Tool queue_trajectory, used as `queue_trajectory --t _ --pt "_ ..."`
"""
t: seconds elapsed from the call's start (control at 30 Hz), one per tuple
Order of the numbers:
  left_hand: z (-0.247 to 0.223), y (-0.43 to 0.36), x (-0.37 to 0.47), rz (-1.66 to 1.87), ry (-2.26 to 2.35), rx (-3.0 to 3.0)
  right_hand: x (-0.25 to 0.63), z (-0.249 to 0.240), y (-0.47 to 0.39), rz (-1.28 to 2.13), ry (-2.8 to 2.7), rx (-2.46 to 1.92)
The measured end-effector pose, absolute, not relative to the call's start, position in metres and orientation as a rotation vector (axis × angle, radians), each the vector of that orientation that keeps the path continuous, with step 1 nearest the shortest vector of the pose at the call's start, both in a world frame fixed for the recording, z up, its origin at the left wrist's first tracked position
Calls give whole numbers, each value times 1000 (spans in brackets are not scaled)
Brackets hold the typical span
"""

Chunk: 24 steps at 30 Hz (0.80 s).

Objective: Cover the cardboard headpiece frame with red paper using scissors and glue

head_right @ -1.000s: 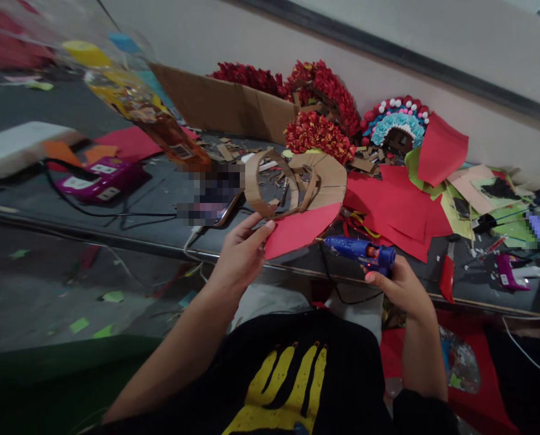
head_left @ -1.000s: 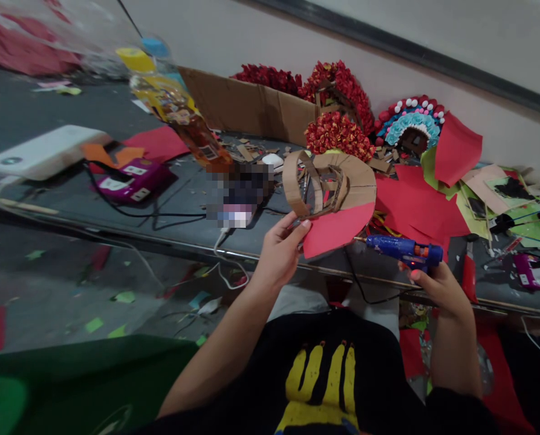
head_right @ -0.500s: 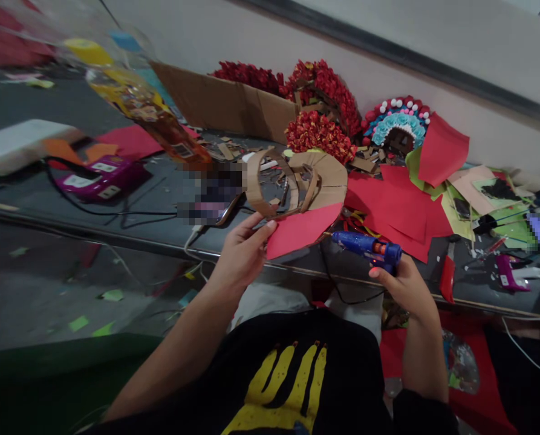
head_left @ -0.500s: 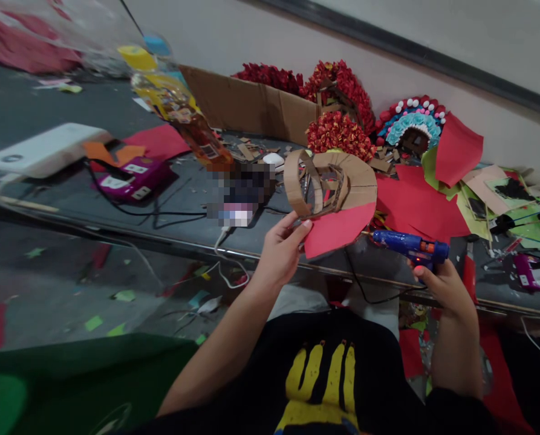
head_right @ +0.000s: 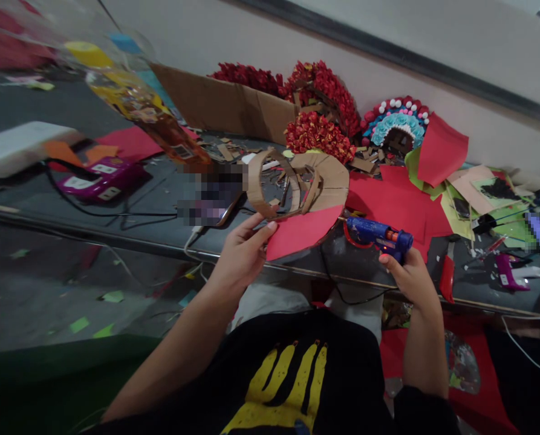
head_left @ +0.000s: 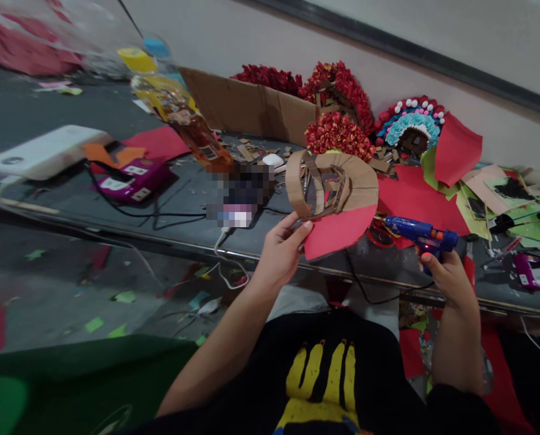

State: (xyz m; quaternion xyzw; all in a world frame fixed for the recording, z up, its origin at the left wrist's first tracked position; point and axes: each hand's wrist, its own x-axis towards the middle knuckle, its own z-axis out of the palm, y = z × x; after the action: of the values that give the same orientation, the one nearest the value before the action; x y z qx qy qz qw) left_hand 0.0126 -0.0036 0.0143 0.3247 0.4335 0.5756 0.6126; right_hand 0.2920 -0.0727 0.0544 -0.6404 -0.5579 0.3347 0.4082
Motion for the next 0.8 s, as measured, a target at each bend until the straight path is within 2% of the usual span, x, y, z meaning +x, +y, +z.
queue_trajectory --t 0.33,0.47,0.63,0.8 --pt "13 -4 13 1327 1009 711 295 44 -57 790 -1367 -1621" --pt "12 -3 13 1358 1015 688 306 32 -44 582 -1283 -1673" --pt "14 -4 13 1387 1025 681 318 22 -36 264 -1337 -2024" --pt "10 -3 14 1415 1056 730 322 3 -33 153 -1503 -2170"
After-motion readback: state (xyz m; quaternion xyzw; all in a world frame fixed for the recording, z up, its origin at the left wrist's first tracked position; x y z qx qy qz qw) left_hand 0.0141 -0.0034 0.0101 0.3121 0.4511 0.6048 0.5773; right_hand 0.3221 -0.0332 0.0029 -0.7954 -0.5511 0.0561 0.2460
